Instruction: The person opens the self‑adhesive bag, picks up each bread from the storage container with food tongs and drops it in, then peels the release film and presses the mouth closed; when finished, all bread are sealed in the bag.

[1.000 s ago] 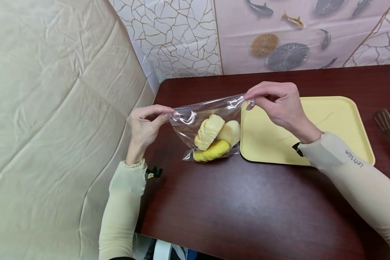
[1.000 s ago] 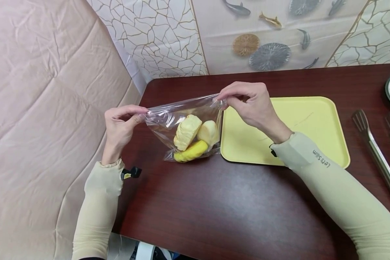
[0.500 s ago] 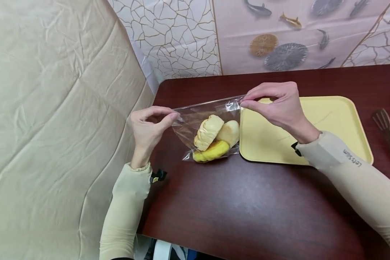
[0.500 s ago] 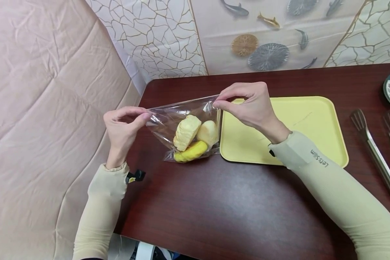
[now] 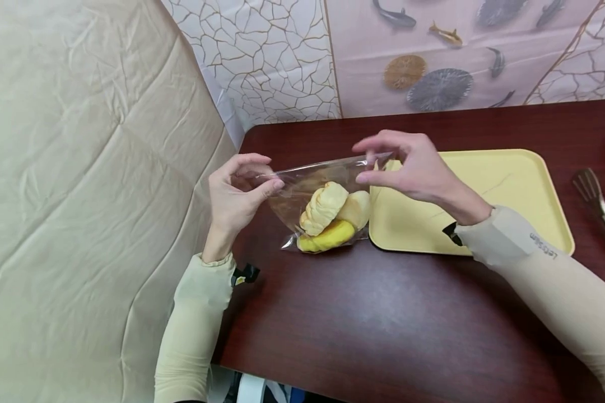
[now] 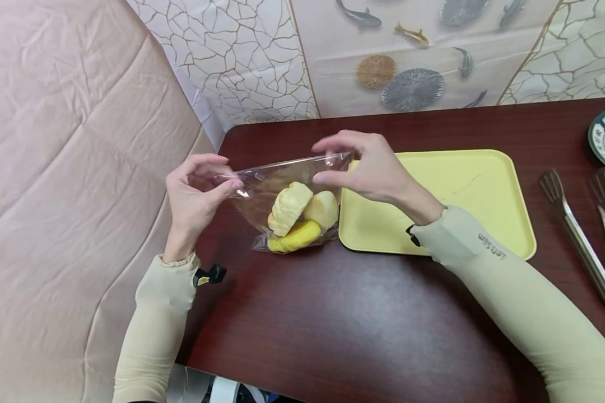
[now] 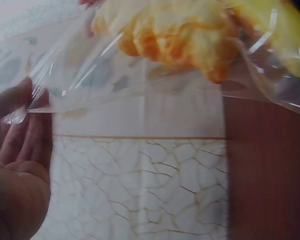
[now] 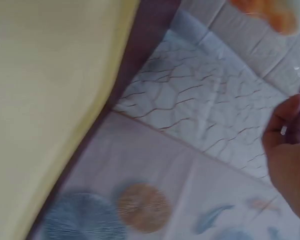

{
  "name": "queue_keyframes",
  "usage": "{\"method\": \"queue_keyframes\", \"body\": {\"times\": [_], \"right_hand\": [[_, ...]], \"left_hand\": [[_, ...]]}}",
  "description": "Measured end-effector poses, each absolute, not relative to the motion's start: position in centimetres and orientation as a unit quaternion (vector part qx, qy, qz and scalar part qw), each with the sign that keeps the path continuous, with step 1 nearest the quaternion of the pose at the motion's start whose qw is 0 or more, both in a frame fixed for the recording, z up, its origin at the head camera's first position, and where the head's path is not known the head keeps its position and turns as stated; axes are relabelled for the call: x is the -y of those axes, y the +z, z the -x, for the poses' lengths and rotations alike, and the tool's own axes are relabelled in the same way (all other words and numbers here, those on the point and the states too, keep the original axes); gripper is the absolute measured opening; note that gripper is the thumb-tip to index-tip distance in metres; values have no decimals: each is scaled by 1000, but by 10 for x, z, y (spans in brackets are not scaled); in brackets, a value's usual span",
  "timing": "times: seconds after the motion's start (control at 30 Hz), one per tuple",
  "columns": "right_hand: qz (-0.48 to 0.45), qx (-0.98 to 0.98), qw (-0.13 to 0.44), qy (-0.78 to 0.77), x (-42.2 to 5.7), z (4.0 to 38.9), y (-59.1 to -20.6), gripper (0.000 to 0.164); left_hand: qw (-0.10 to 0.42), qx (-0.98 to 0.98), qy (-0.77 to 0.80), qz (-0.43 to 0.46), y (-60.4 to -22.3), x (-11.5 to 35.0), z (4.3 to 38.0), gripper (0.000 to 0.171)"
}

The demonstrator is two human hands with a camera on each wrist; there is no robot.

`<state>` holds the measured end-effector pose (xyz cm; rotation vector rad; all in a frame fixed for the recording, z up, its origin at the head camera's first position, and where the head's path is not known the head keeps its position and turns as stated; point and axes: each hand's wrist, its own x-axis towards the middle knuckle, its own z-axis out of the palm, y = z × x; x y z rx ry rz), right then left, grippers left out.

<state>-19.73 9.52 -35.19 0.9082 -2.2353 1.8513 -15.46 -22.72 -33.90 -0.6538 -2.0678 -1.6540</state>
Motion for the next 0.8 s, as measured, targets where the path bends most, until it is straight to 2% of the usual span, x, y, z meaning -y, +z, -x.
{"method": "queue_keyframes", "body": {"times": [0.13,0.23,0.33,0.43,0.57,0.8], "right_hand": [[-361,768,64,525,-83,195,-343,15],[-388,762,79,513,-78,192,-336,15],[-405,782,91,466,-74,189,-328,13],[-420,822,92,374,-69,184,-321,9],[-441,846,84,287,-66,180,-317,4],[-451,828,101,318,-83,181,-320,9]], "left_hand": [[219,846,-395,285,-317,219,147,35],[227,907,-200,293,-299,204,141,38],[188,930,-84,305,-288,186,140,29],[141,932,-52,331,-285,173,142,17],[105,932,-53,343,-285,172,141,9],[72,941,-82,319,-285,190,142,6]]}}
